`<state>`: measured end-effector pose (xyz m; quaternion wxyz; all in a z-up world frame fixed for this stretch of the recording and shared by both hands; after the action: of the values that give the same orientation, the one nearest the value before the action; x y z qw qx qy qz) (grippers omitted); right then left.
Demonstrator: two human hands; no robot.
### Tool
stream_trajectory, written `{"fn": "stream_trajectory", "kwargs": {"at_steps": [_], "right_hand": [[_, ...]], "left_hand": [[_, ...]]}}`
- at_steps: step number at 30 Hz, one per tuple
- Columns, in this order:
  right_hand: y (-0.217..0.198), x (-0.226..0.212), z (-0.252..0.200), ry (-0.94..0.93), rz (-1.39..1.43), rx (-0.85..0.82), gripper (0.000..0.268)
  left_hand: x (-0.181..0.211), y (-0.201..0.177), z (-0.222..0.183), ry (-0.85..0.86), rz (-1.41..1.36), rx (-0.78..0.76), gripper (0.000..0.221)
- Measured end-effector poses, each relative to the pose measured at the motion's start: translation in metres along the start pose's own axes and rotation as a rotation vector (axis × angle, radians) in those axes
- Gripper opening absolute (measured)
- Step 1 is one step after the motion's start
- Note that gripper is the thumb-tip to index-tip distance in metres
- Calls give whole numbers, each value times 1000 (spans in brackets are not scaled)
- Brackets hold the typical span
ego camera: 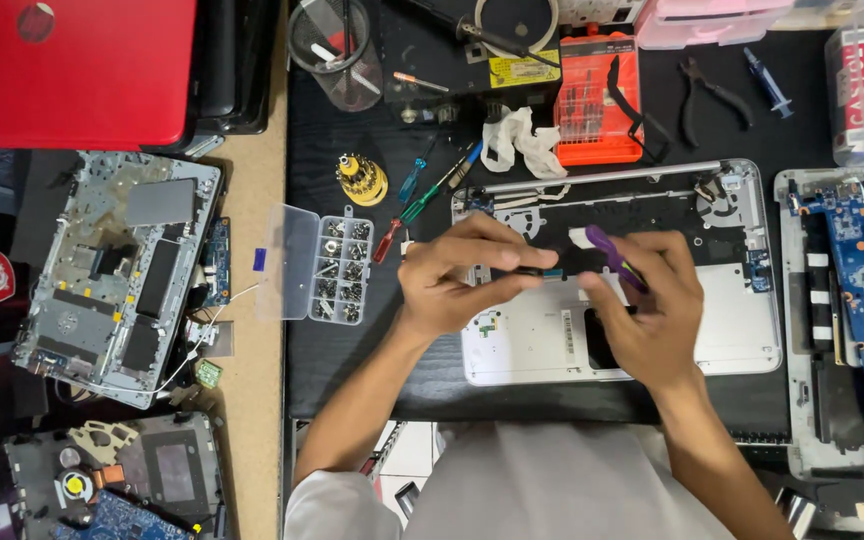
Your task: Disassembling a laptop by removing the motherboard and cleaning the internal components with a brush
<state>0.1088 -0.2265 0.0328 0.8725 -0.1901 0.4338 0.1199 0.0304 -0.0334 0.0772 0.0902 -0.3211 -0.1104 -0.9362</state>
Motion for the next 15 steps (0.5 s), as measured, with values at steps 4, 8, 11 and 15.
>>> {"fn": "stream_trajectory", "kwargs": {"at_steps": [4,8,11,15], "right_hand": [[13,-2,4,11,52,11,13],[17,6,1,32,86,14,10],[16,15,-5,27,128,-23,10],[-4,13,-3,-57,64,-47,34]], "left_hand": [[4,7,-4,10,38,10,27],[-5,5,-6,-45,-20,-3,34],[-13,5,-8,-115,97,-55,32],[-5,6,-6,-24,239,27,18]]}}
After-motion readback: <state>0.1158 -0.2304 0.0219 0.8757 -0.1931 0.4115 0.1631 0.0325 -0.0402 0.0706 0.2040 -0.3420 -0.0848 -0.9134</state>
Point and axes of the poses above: each hand's wrist, its own z-axis towards the middle knuckle, its own y-axis out of the palm, x = y × z, the point moved 5 cm from there along z, towards the middle knuckle, and after that the axes turned 7 degrees about z, right-handed, at the moved point
